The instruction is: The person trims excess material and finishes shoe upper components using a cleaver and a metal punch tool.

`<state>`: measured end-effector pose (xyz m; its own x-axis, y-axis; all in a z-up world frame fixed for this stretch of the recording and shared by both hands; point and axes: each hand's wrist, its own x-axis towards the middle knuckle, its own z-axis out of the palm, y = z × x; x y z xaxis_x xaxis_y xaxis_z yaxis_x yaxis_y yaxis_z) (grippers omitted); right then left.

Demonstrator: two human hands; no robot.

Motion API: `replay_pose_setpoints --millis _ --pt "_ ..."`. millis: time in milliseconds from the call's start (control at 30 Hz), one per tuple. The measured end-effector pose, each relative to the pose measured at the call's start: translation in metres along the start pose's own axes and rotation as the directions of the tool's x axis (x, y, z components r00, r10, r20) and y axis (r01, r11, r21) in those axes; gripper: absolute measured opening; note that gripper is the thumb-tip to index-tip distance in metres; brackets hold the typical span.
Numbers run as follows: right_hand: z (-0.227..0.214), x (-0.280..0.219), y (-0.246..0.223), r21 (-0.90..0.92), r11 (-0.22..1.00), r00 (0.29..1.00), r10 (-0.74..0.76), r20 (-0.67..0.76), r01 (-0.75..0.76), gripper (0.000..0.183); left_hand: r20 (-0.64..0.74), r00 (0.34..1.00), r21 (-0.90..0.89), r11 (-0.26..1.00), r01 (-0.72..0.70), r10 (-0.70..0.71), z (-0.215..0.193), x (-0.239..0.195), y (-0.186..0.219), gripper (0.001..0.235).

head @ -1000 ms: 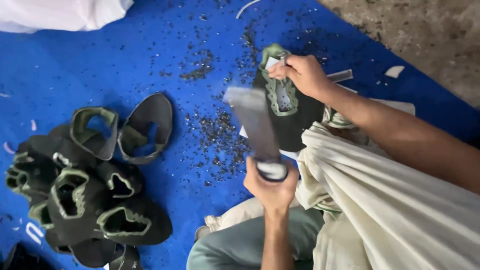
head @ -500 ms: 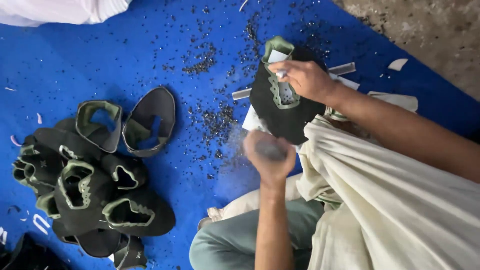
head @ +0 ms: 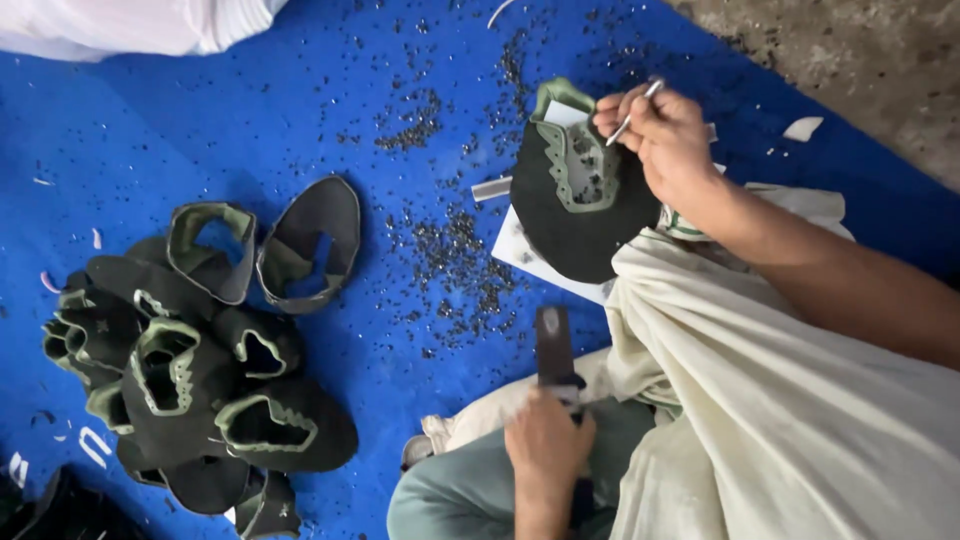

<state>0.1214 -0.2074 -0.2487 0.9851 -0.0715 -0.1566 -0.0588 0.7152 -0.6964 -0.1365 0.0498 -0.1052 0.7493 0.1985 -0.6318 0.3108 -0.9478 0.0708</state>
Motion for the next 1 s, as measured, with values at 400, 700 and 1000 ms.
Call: replay_pose_setpoints --millis 400,700,1000 --pt "-0.078 0.015 -0.024 -0.786 0.583 0.979 0.126 -0.163 -0.206 0.028 -0.459 0.865 -0.018 0.972 -0.236 0.201 -0.058 0.237 0.075 0.051" --pt "-0.055 -0.003 -0.108 -0.629 0.776 0.995 -0.092 -0.036 0.049 0.034 -0.539 0.776 -0.541 -0.572 -0.616 -0.326 -0.146 0.180 0.062 0.044" --pt "-0.455 -0.107 -0.274 -0.856 -0.101 0.696 -0.634 -0.338 -0.507 0.068 -0.059 0.912 -0.679 -0.686 0.261 0.405 0.154 0.248 -0.261 0.036"
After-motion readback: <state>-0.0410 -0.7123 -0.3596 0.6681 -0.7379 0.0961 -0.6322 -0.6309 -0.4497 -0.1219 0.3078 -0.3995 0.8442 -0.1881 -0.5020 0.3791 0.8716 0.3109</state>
